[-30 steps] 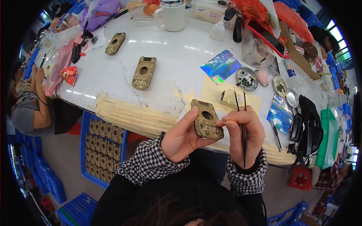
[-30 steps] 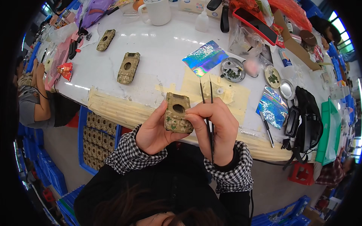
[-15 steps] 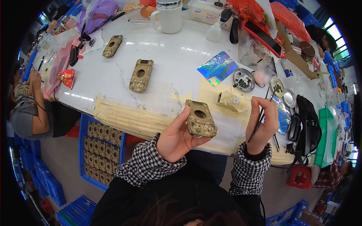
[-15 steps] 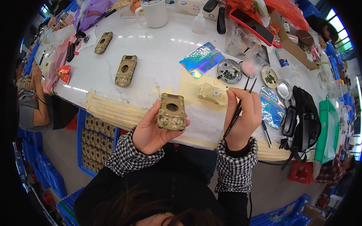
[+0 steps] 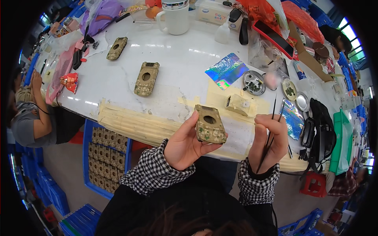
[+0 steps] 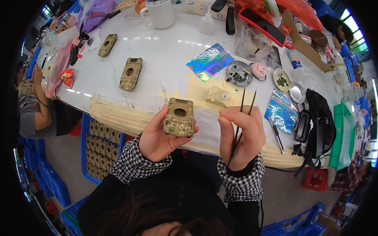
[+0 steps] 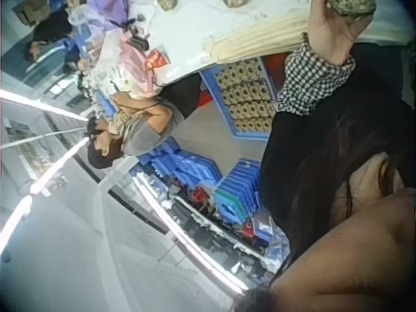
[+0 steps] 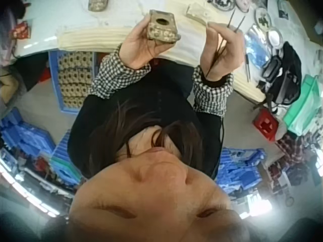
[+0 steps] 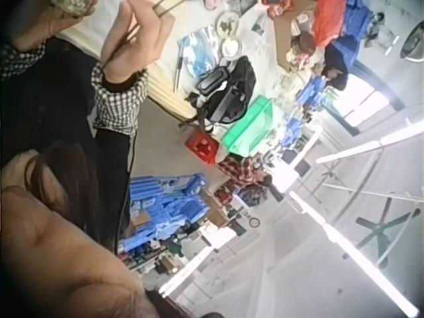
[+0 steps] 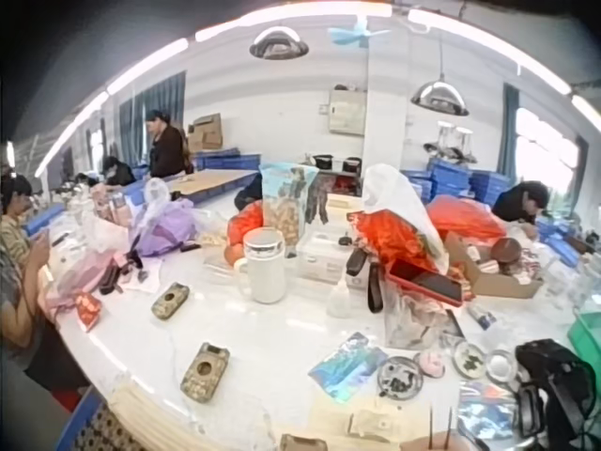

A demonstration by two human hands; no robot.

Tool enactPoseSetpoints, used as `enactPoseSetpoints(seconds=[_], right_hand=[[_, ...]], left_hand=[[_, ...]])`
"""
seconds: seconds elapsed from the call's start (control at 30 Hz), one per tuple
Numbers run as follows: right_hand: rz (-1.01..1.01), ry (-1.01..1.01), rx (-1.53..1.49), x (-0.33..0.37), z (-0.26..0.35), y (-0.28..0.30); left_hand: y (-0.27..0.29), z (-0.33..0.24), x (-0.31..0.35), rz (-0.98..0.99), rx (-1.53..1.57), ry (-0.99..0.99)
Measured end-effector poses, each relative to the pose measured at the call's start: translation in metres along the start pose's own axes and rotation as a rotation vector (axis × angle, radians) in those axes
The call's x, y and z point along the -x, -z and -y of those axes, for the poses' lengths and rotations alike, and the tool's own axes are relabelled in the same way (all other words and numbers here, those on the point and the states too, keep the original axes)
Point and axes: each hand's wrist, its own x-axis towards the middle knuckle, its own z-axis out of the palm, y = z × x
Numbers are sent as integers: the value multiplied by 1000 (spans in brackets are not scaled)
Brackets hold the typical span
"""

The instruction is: Painting and detailing a small toy tank turret with a brush and using tweezers to handle small parts.

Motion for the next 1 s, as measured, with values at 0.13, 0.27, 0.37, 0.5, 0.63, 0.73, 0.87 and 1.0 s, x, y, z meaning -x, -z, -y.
enactPoseSetpoints(seconds=[0.13, 0.27, 0.37, 0.5, 0.63, 0.73, 0.87, 1.0], right_hand=[[142, -51, -216, 6, 5, -4], [216, -91, -260, 6, 8, -12], [227, -92, -277, 4, 8, -16], [236, -138, -286, 5, 10, -19], [232, -155, -303, 5, 9, -20], [233, -163, -312, 5, 10, -21], [234, -164, -307, 5, 9, -21], [229, -153, -303, 5, 8, -21]], left_hand=[[-1, 3, -1, -8, -48, 13], [-3, 2, 2, 3, -88, 8], [-3, 3, 2, 24, -50, 4], [-2, 4, 2, 11, -50, 7], [-1, 4, 2, 18, -44, 11], [-1, 3, 2, 6, -55, 10], [-3, 3, 2, -2, -64, 11], [-2, 3, 2, 5, -62, 11]])
